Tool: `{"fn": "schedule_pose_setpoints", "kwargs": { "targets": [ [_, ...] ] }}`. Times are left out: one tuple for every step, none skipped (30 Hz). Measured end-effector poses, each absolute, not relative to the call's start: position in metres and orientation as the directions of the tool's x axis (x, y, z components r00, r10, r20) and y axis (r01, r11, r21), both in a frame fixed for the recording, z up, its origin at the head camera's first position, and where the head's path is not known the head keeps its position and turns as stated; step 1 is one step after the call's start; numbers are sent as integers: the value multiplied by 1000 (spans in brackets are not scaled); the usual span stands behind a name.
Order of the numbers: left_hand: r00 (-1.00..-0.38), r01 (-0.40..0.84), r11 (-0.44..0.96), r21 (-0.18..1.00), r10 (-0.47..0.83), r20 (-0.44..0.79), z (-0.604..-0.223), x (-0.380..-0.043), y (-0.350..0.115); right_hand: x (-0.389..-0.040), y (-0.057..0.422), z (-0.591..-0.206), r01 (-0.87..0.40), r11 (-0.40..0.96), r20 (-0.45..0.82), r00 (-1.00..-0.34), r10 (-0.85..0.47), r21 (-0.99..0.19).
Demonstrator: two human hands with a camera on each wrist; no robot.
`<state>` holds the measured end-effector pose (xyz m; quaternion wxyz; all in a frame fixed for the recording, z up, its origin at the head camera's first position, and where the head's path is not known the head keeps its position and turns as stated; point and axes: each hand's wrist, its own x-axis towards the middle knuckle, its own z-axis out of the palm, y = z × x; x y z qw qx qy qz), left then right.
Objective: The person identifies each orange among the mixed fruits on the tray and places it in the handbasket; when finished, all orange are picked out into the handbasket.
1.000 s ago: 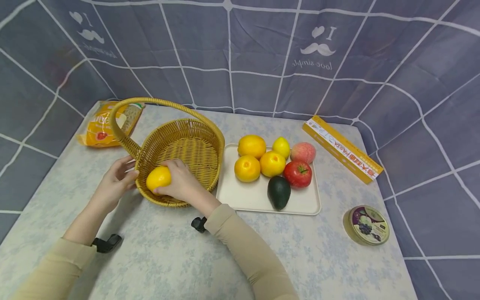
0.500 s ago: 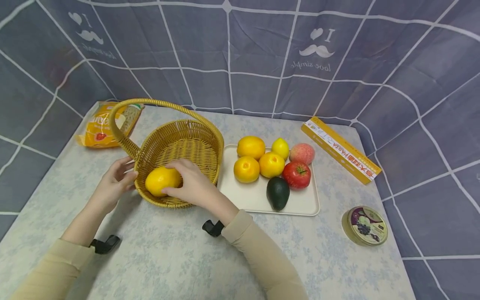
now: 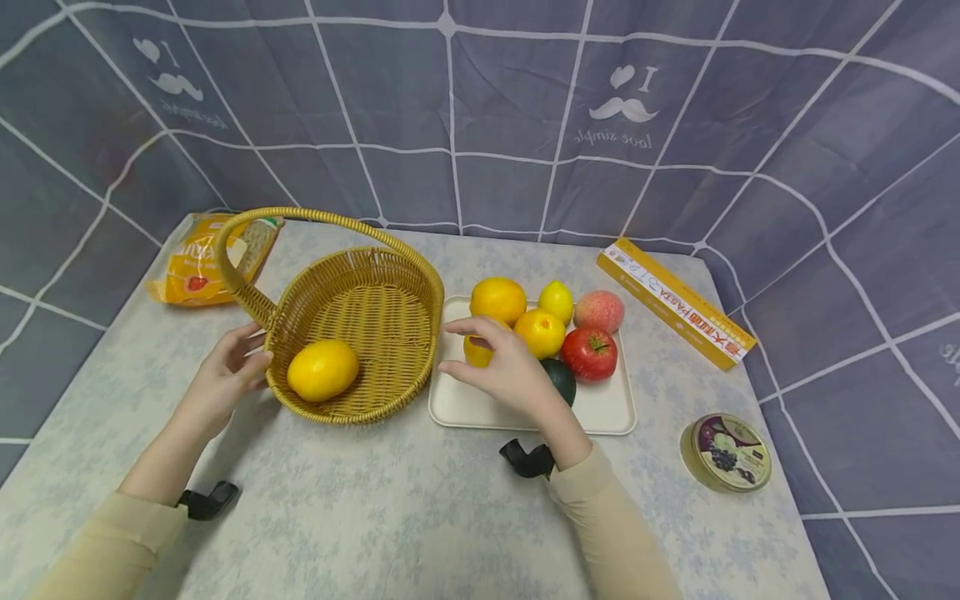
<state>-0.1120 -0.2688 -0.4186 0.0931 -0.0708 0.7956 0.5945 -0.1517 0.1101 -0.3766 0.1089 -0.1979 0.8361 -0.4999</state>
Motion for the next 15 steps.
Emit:
{"fn": "schedule_pose_setpoints", "kwargs": {
  "targets": [
    [-973, -223, 284, 933, -2, -232, -419, -112, -269, -154, 116, -377, -205, 427, 8, -908, -419, -881],
    [-973, -223, 285, 932, -3, -232, -419, -112, -269, -155, 121, -378, -193, 433, 3, -916, -400, -880],
    [-973, -223, 285, 932, -3, -231, -419, -112, -269, -157, 126, -379, -192, 436, 9, -922, -388, -879],
    [-973, -222, 286, 932, -3, -231, -419, -112, -270, -158, 130, -380, -191, 437, 14, -926, -377, -879],
    [-973, -222, 286, 932, -3, -231, -419, -112, -270, -160, 133, -382, -193, 441, 19, -929, -369, -877],
    [-973, -221, 287, 932, -3, -230, -419, -112, -270, -162, 136, -383, -198, 443, 27, -931, -363, -874],
    [-973, -220, 285, 933, -1, -229, -420, -112, -270, -163, 139, -384, -203, 447, 33, -933, -358, -871],
    [-974, -219, 287, 933, -2, -228, -420, -112, -270, -165, 141, -386, -209, 450, 40, -933, -356, -868],
    [-974, -218, 286, 933, -2, -227, -420, -113, -270, -167, 143, -387, -214, 455, 45, -934, -355, -864],
    [-974, -217, 286, 933, -2, -226, -420, -113, -270, -168, 144, -389, -213, 460, 43, -935, -353, -862],
    [-974, -217, 285, 934, -1, -226, -420, -113, -270, -170, 145, -390, -215, 466, 42, -934, -354, -858],
    [-974, -218, 285, 934, -2, -226, -421, -113, -270, -172, 146, -391, -213, 473, 37, -934, -355, -855],
    [-974, -218, 283, 934, -3, -227, -421, -113, -270, -175, 146, -392, -212, 478, 31, -933, -358, -853],
    [-974, -219, 282, 934, -3, -227, -421, -113, -270, -177, 146, -393, -210, 486, 24, -932, -362, -848],
    [-974, -219, 280, 934, -5, -227, -421, -113, -270, -179, 146, -394, -210, 502, 16, -931, -364, -839]
  ]
}}
